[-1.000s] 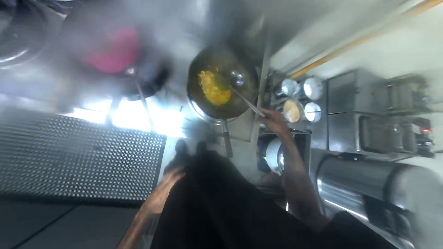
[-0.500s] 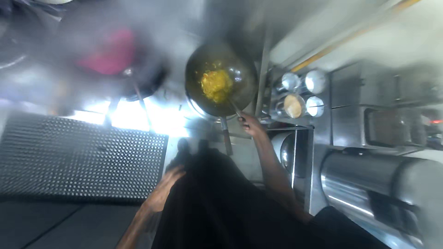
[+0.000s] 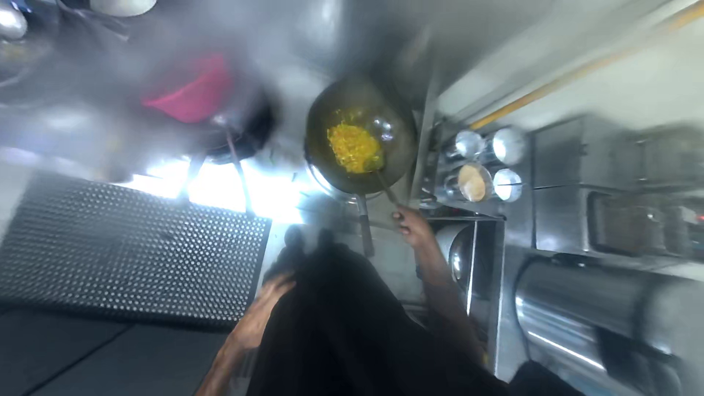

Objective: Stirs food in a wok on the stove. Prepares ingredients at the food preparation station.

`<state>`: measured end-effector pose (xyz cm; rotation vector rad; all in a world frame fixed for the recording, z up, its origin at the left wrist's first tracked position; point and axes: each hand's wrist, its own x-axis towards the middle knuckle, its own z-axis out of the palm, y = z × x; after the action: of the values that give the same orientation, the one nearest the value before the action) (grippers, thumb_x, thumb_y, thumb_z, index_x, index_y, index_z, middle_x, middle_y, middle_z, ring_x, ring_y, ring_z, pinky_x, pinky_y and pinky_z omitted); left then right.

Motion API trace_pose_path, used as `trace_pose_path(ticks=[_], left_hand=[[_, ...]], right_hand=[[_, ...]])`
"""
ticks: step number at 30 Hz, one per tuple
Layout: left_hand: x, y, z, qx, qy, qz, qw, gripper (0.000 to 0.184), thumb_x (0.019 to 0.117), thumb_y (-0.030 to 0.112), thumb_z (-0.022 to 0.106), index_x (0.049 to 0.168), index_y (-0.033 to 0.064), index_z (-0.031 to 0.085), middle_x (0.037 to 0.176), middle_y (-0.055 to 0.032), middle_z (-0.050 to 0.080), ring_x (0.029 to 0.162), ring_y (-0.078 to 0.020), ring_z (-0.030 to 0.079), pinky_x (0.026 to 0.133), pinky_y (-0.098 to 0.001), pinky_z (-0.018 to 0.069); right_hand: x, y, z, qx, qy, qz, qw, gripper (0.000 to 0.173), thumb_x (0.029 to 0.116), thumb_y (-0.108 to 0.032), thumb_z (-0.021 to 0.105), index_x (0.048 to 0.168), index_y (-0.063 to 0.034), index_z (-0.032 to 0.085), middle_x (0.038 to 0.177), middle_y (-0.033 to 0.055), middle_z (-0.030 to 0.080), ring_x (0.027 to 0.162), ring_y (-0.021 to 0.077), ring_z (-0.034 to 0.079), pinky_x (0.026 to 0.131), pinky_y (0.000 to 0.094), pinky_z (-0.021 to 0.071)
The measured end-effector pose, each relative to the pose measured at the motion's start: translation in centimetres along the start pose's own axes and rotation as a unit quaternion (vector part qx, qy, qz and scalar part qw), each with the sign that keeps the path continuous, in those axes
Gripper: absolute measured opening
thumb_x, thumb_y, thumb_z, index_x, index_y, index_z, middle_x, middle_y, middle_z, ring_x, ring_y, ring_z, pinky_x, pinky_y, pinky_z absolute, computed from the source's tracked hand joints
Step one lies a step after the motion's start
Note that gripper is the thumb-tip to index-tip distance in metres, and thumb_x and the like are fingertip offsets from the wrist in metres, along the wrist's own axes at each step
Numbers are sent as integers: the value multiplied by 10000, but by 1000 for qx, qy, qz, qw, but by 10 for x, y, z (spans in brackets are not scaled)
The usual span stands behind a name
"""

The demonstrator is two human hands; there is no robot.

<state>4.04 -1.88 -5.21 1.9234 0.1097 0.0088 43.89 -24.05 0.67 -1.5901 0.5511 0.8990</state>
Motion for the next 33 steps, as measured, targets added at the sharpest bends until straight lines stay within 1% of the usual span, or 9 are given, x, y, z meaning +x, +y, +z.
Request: trace_pose_path(ticks=[4,8,12,17,21,26,29,31,33], left_hand=[[6,-1,0,3,-15,5,1000,623,1035,576,294,1470,173,485,1589,-128,404,1497,-294,339,1227,-525,270],[8,2,-4,1,-31,0,1000,605,1050,556,280,1469,173,490,1591,-134,401,1496,-297,342,1225,-542,267],[2,1,-2,1,-16,1,1000,585,1050,529,288,1472,173,482,1600,-122,391,1501,-293,335,1230,-533,271],[-1,-1,-1,-1,-7,-7,1000,659,1027,597,278,1468,157,493,1597,-132,396,1503,-307,328,1229,-555,251],[1,-2,-3,-4,-8,-5,1000,653,1027,583,283,1473,155,492,1598,-137,393,1504,-303,327,1232,-542,248],[5,-6,-4,-11,-26,2,1000,601,1042,518,299,1468,144,500,1592,-146,399,1499,-309,335,1231,-535,254],[3,-7,-5,-13,-31,9,999,611,1021,534,308,1475,165,485,1599,-133,387,1502,-308,327,1228,-544,256],[2,-5,-6,-8,-28,9,1000,615,1027,551,308,1478,171,480,1607,-122,380,1506,-299,323,1231,-544,259],[0,-1,-6,-4,-16,5,1000,618,1024,560,325,1474,169,484,1606,-117,384,1506,-294,325,1231,-538,264]], right_hand=[[12,7,42,107,-53,29,992,194,1058,-236,542,937,-87,572,634,-47,464,384,-13,317,344,112,290],[6,-1,42,-94,-25,-106,990,307,1057,-257,577,1346,-161,614,766,-9,560,462,19,359,404,164,307],[-8,-14,1,-338,52,-211,916,477,1049,-258,603,1517,-220,520,1098,188,694,711,265,626,639,461,552],[-5,-3,-18,-159,90,-149,972,450,1057,-210,590,1498,-150,519,787,47,580,466,70,395,416,226,356],[-4,8,6,23,48,-25,998,162,1083,-180,486,1145,-52,561,667,-20,496,406,4,342,355,139,307],[22,13,40,128,-57,54,989,256,1041,-222,550,809,-123,504,587,-57,419,365,-11,300,329,109,277],[17,8,43,11,-61,-45,997,130,1044,-213,566,1133,-141,628,678,-49,485,410,-6,327,356,125,284],[12,7,30,-142,-22,-123,982,369,1048,-249,597,1414,-196,598,766,-3,577,459,34,362,402,187,313],[8,1,6,-260,13,-159,952,474,1041,-265,621,1505,-228,532,833,65,627,519,97,429,466,271,388]])
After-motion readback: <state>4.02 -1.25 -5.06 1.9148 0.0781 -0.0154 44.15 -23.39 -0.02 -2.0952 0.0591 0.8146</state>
